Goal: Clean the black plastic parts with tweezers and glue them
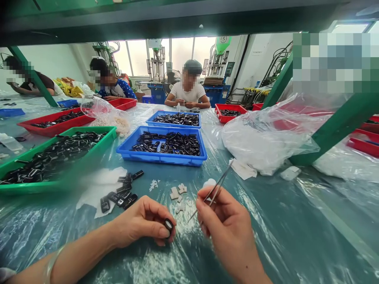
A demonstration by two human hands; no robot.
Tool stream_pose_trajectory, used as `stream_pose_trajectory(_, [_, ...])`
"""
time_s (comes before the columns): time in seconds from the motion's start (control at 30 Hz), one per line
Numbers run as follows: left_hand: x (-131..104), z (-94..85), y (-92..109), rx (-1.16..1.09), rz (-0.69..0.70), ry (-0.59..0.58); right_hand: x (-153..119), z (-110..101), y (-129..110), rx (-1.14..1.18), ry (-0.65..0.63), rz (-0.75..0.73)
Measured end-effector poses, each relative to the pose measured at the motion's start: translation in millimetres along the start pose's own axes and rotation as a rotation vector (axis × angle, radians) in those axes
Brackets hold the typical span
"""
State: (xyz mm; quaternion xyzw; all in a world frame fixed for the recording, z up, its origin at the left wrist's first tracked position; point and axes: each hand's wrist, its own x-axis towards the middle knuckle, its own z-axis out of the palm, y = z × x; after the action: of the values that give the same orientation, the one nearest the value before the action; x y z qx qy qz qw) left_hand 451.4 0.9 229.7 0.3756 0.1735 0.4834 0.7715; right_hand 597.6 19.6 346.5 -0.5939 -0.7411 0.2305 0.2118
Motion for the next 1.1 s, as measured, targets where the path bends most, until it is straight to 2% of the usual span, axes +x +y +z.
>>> stream_pose_trajectory(0.1, [0.0, -1.2, -1.3, 0.002, -0.003, -0.017, -2.3, 1.0, 1.0, 0.047, -0.098, -0.078])
stream_pose_trajectory(0.17, [-0.2, -1.7, -1.8, 0.003, -0.007, -0.033, -5.0, 2.1, 0.7, 0.02, -0.119, -0.106])
stream_pose_trajectory(0.3, [-0.9, -1.8, -1.8, 0.029, -0.009, -0.067, -13.6, 6.0, -5.0, -0.072, -0.134, -0.035])
stream_pose_trajectory(0.47, [-0.8, -1.2, -0.6, 0.022, 0.002, -0.079, -25.2, 12.5, -18.5, 0.074, -0.128, 0.105])
stream_pose_trajectory(0.6, [-1.3, -1.8, 0.2, 0.021, -0.004, -0.069, -30.1, 12.1, -30.3, 0.075, -0.152, 0.155])
stream_pose_trajectory(0.8, [-2.3, -1.9, -1.4, 0.032, -0.012, -0.064, -33.1, 6.9, -50.3, 0.028, -0.268, 0.271])
stream_pose_trajectory(1.1, [-2.7, -1.2, 0.0, 0.039, -0.007, -0.09, -29.1, 14.2, -28.8, 0.045, -0.22, 0.203])
